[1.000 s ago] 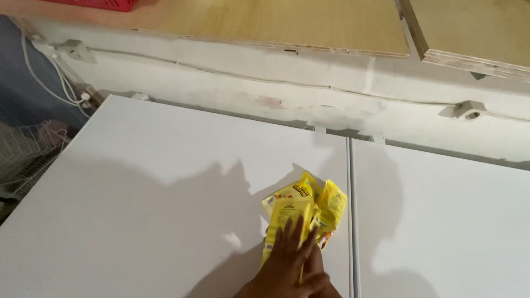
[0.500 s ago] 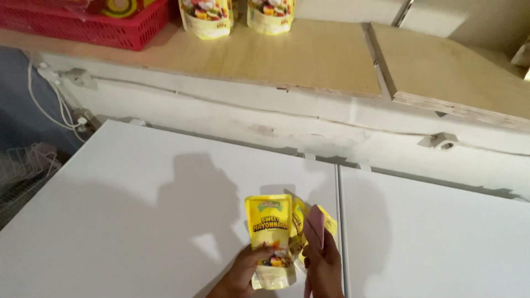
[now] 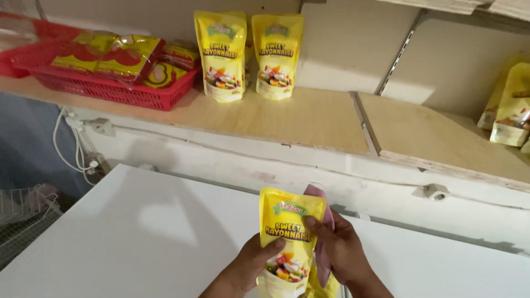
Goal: Wiping mayonnaise pouches with a cloth and arranging them on a grocery store shelf.
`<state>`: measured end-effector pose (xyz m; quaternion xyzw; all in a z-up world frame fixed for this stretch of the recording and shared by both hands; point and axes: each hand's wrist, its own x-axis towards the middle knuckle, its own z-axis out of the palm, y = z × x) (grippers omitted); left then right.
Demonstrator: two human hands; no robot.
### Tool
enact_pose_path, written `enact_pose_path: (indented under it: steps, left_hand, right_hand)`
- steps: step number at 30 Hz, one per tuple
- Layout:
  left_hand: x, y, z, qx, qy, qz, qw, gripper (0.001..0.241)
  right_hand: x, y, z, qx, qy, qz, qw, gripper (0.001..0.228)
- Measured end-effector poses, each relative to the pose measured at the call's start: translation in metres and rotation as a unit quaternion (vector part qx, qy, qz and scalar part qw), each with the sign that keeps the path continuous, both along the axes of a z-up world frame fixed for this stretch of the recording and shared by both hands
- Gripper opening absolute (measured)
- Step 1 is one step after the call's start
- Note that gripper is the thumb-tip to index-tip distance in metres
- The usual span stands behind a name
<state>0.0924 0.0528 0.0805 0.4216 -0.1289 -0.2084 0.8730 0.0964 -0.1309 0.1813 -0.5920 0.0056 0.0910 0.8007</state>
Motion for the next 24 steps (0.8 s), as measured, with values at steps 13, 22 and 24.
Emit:
enact_pose_path:
  steps: [13, 22, 24]
  left_hand:
    - [0.079, 0.008, 0.128, 0.101, -0.177, 0.106, 0.973, 0.045]
    - [0.133, 0.031, 0.207, 0.121, -0.283, 0.141, 0.941, 0.041]
    - [0.150, 0.040, 0.223, 0.118, -0.303, 0.150, 0.934, 0.042]
  right_hand:
    - [0.067, 0.009, 0.093, 0.005, -0.210, -0.033, 0.977, 0.025]
    - [0.110, 0.022, 0.172, 0.045, -0.313, -0.034, 0.948, 0.032]
    - [0.121, 0.025, 0.187, 0.042, -0.318, -0.019, 0.947, 0.030]
